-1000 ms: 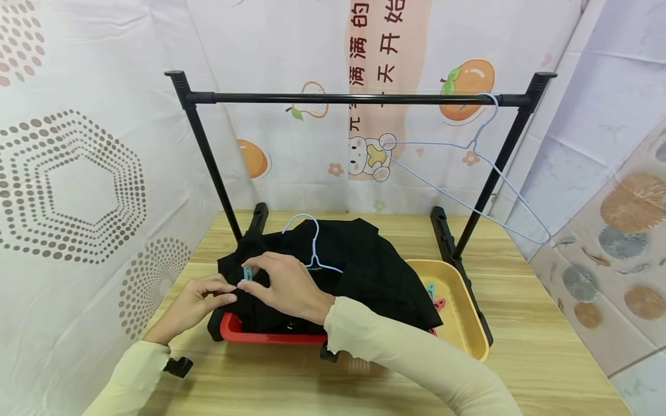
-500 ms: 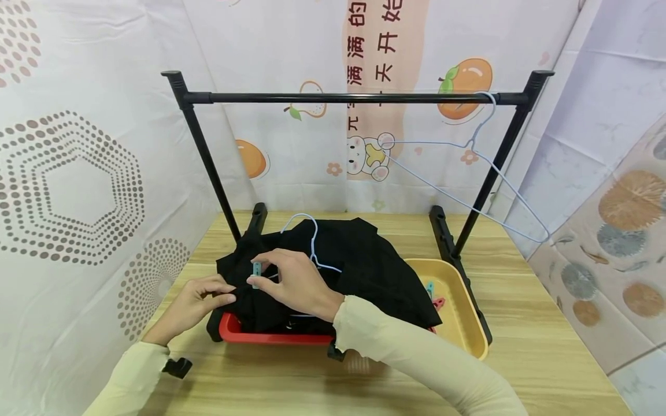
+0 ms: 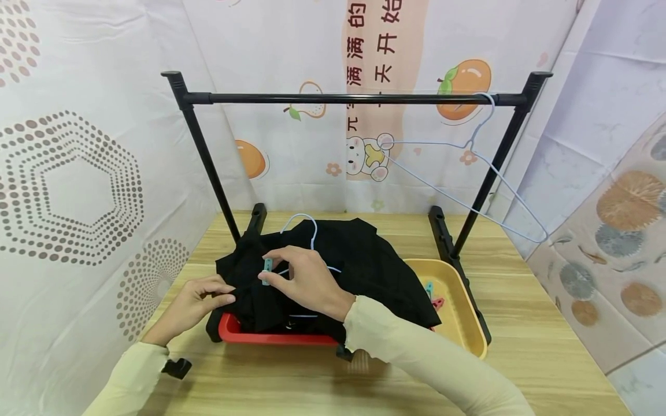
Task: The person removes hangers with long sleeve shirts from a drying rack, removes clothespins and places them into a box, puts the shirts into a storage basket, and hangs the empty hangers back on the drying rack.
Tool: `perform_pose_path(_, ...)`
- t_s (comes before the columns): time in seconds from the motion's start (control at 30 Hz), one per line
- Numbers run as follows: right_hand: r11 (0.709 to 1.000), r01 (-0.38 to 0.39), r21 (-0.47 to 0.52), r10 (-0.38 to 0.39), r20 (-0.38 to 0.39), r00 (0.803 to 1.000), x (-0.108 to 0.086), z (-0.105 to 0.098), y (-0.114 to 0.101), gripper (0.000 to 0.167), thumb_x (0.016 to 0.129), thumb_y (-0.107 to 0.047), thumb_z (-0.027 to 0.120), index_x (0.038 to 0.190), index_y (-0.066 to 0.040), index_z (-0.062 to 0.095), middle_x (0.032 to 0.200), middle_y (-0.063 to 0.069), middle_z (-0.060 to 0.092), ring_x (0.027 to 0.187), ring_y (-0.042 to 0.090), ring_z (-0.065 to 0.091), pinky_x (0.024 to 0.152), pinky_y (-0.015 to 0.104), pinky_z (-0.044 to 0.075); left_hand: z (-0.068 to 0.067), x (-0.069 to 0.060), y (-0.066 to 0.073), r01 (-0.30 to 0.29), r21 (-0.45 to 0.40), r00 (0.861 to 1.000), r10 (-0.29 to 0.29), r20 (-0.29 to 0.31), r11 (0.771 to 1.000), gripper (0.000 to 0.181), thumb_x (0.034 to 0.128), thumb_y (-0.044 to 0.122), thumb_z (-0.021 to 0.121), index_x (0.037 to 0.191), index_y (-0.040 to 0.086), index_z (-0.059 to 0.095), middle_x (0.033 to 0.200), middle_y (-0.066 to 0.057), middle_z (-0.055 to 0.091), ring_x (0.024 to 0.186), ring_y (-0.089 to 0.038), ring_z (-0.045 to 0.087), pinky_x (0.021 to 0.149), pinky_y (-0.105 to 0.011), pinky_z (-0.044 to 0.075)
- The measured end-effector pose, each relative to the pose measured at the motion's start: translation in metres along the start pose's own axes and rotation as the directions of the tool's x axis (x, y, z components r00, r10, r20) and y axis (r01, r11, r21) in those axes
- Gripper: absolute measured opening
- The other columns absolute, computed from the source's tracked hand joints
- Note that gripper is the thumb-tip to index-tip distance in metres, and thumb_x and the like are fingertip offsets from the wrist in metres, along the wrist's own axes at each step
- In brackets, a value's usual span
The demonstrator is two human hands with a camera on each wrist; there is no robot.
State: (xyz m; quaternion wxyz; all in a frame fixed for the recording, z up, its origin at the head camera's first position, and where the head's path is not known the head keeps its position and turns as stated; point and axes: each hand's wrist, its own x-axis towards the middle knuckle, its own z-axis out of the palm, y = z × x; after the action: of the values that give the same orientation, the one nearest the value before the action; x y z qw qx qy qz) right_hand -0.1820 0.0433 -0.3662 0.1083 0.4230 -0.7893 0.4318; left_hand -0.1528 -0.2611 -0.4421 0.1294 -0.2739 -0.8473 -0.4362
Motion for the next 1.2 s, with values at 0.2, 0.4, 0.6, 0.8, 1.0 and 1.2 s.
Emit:
perform_pose_path(0.2,1.0,-0.003,-0.021,0.003,-0.034,0.999,-0.005,-0.005,0.001,0.03,0.097,-0.027,0.076,0.122,-0.01,0.073,0.101,-0.007,0.07,0.055,0.005,0.045,0.052,0.022,0.04,0.001,0.0,0.001,0.007,0.005,1.0,-0.007,-0.007,1.0,0.021,0.0862,0.0,0.08,0.1,0.015,0.082,0.084,0.008,0.066,0.07,-0.009,0.054,0.057,-0.03,0.044)
perform_pose_path(0.4,1.0,-0.011,-0.017,0.01,-0.048,0.999,-0.009,-0.012,0.003,0.032,0.096,-0.027,0.076,0.122,-0.01,0.073,0.102,-0.007,0.071,0.056,0.004,0.044,0.053,0.024,0.039,0.001,-0.002,-0.001,0.003,0.003,1.0,-0.003,-0.012,1.0,0.021,0.0858,-0.001,0.08,0.1,0.014,0.082,0.084,0.008,0.067,0.07,-0.009,0.054,0.056,-0.03,0.044)
perform_pose_path(0.6,1.0,-0.021,-0.006,0.02,-0.071,0.997,-0.014,-0.02,0.005,0.032,0.095,-0.027,0.077,0.122,-0.011,0.073,0.102,-0.006,0.071,0.055,0.005,0.043,0.053,0.025,0.038,0.002,-0.001,-0.002,0.006,0.004,1.0,-0.006,-0.014,1.0,0.023,0.0848,-0.004,0.079,0.099,0.013,0.081,0.083,0.008,0.066,0.069,-0.009,0.053,0.055,-0.03,0.043)
perform_pose_path(0.8,1.0,-0.028,0.004,0.029,-0.089,0.996,-0.018,-0.026,0.008,0.029,0.095,-0.024,0.078,0.121,-0.014,0.074,0.098,-0.008,0.07,0.054,0.005,0.044,0.052,0.025,0.038,0.001,0.001,0.013,-0.008,0.002,1.0,0.008,-0.022,1.0,0.021,0.0831,-0.01,0.078,0.096,0.005,0.08,0.081,0.003,0.066,0.067,-0.01,0.051,0.055,-0.028,0.041)
perform_pose_path(1.0,1.0,-0.029,-0.001,0.029,-0.087,0.996,-0.02,-0.03,0.009,0.028,0.095,-0.026,0.077,0.121,-0.016,0.074,0.098,-0.009,0.069,0.054,0.006,0.045,0.052,0.024,0.038,-0.003,0.003,0.033,-0.022,-0.01,1.0,0.022,-0.021,1.0,0.019,0.0832,-0.011,0.077,0.096,0.003,0.08,0.081,0.0,0.066,0.067,-0.011,0.052,0.056,-0.026,0.042)
perform_pose_path(1.2,1.0,-0.024,0.0,0.024,-0.106,0.994,-0.022,-0.035,0.012,0.026,0.095,-0.025,0.078,0.119,-0.016,0.074,0.096,-0.01,0.068,0.054,0.007,0.044,0.051,0.025,0.037,0.0,0.0,0.015,0.0,-0.011,1.0,0.0,-0.018,1.0,0.02,0.0843,-0.01,0.077,0.098,0.006,0.08,0.082,0.001,0.066,0.068,-0.01,0.052,0.055,-0.027,0.042)
